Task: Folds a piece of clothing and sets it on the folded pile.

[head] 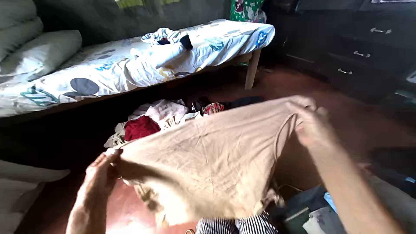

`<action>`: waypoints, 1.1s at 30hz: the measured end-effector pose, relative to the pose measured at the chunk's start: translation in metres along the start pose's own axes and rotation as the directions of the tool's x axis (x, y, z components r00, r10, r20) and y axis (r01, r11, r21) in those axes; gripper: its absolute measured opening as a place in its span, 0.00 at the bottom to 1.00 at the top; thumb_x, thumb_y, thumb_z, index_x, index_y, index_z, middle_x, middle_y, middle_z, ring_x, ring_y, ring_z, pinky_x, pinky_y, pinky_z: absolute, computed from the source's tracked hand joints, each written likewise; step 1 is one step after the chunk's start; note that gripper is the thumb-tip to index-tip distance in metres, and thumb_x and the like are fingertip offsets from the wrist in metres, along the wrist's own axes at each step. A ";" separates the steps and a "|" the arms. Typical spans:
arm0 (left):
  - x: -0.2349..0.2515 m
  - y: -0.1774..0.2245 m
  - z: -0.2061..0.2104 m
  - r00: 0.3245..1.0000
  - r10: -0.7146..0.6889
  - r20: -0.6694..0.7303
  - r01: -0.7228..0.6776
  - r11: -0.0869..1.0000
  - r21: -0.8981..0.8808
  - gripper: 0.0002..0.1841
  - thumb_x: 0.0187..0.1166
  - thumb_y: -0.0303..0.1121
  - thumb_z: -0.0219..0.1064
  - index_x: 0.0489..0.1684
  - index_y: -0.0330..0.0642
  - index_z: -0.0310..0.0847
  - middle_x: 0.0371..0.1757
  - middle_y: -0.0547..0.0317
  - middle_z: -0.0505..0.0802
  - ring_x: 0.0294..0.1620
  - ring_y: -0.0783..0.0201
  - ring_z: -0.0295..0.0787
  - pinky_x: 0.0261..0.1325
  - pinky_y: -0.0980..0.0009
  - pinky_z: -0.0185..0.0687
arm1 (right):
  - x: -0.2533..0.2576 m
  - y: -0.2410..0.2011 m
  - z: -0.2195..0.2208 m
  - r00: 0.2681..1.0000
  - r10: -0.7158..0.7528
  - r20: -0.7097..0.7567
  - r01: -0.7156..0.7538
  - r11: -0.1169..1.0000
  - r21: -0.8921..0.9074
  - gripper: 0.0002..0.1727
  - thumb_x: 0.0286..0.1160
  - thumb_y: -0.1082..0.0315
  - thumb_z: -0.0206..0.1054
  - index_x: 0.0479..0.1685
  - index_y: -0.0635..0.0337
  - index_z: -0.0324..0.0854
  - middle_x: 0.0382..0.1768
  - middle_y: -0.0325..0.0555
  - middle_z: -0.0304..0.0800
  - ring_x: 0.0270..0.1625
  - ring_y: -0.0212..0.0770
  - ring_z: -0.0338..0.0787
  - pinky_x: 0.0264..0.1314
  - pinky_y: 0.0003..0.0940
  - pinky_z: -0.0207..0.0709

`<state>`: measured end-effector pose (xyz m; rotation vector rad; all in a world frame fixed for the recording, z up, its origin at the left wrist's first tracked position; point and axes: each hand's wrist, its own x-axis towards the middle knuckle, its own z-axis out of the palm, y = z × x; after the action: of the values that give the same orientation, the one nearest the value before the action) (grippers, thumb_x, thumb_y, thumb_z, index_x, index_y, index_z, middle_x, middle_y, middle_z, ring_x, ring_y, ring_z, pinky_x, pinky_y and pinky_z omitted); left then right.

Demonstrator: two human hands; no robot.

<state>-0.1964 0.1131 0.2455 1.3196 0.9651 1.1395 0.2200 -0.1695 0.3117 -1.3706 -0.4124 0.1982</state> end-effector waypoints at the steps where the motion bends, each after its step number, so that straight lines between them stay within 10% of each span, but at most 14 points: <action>1: 0.003 0.014 -0.003 0.999 0.054 0.005 -0.053 0.998 -0.040 0.08 0.88 0.34 0.55 0.51 0.46 0.80 0.40 0.68 0.93 0.40 0.72 0.92 0.45 0.70 0.92 | 0.001 -0.021 -0.002 0.995 -0.095 -0.005 0.095 0.993 0.064 0.06 0.74 0.72 0.70 0.46 0.52 0.83 0.35 0.29 0.91 0.39 0.24 0.90 0.45 0.25 0.87; 8: -0.039 0.021 -0.026 0.994 0.053 0.096 -0.058 0.997 0.051 0.10 0.86 0.31 0.55 0.49 0.46 0.84 0.39 0.69 0.96 0.38 0.73 0.94 0.44 0.73 0.94 | -0.059 -0.025 -0.070 0.984 -0.176 0.027 0.175 0.984 0.020 0.08 0.80 0.64 0.66 0.54 0.45 0.82 0.39 0.26 0.92 0.40 0.26 0.92 0.45 0.26 0.90; 11: -0.071 -0.020 -0.037 0.985 -0.143 0.098 0.115 0.962 0.250 0.08 0.84 0.29 0.57 0.49 0.44 0.82 0.33 0.74 0.93 0.31 0.78 0.90 0.38 0.77 0.90 | -0.111 0.017 -0.091 0.997 0.042 0.068 -0.023 0.968 -0.250 0.12 0.79 0.73 0.61 0.58 0.67 0.79 0.39 0.33 0.91 0.40 0.23 0.91 0.47 0.23 0.88; 13: -0.092 -0.061 -0.049 0.956 -0.279 0.095 0.235 0.917 0.322 0.07 0.84 0.29 0.60 0.48 0.39 0.82 0.32 0.71 0.92 0.31 0.77 0.89 0.40 0.75 0.90 | -0.145 0.008 -0.071 0.938 0.340 0.062 -0.282 0.856 -0.433 0.16 0.83 0.82 0.55 0.64 0.84 0.73 0.49 0.58 0.87 0.48 0.30 0.86 0.57 0.21 0.78; 17: -0.125 -0.158 -0.084 0.815 -0.570 0.103 0.497 0.779 0.383 0.10 0.85 0.31 0.62 0.52 0.32 0.81 0.37 0.58 0.93 0.36 0.66 0.92 0.46 0.65 0.91 | -0.175 0.028 -0.062 0.727 0.681 0.087 -0.472 0.588 -0.657 0.24 0.86 0.80 0.53 0.80 0.79 0.63 0.76 0.71 0.74 0.78 0.47 0.77 0.81 0.31 0.65; 21: -0.133 -0.200 -0.090 0.684 -0.722 0.103 0.604 0.641 0.474 0.14 0.88 0.35 0.59 0.52 0.33 0.86 0.42 0.54 0.94 0.39 0.64 0.92 0.46 0.64 0.89 | -0.180 0.069 -0.085 0.742 0.656 0.137 -0.403 0.600 -0.691 0.30 0.82 0.82 0.56 0.85 0.73 0.61 0.79 0.67 0.73 0.80 0.46 0.76 0.82 0.33 0.66; 27: -0.112 -0.164 -0.079 0.882 -0.471 0.011 0.452 0.851 0.267 0.09 0.88 0.30 0.57 0.44 0.37 0.82 0.36 0.62 0.94 0.34 0.70 0.91 0.41 0.70 0.90 | -0.171 0.001 -0.054 0.783 0.596 0.176 -0.330 0.639 -0.695 0.17 0.82 0.85 0.52 0.65 0.85 0.78 0.64 0.73 0.85 0.71 0.47 0.84 0.77 0.30 0.69; 33: -0.128 -0.163 -0.119 0.831 -0.550 0.083 0.502 0.805 0.316 0.03 0.78 0.24 0.64 0.42 0.41 0.80 0.35 0.65 0.92 0.36 0.70 0.90 0.43 0.69 0.90 | -0.181 -0.043 -0.031 0.601 0.781 0.168 -0.289 0.409 -0.865 0.20 0.88 0.80 0.48 0.71 0.85 0.72 0.67 0.75 0.81 0.70 0.51 0.83 0.76 0.32 0.68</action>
<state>-0.3281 0.0273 0.0658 1.2290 1.2982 0.4584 0.0633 -0.2738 0.3190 -2.3280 -0.5245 1.1715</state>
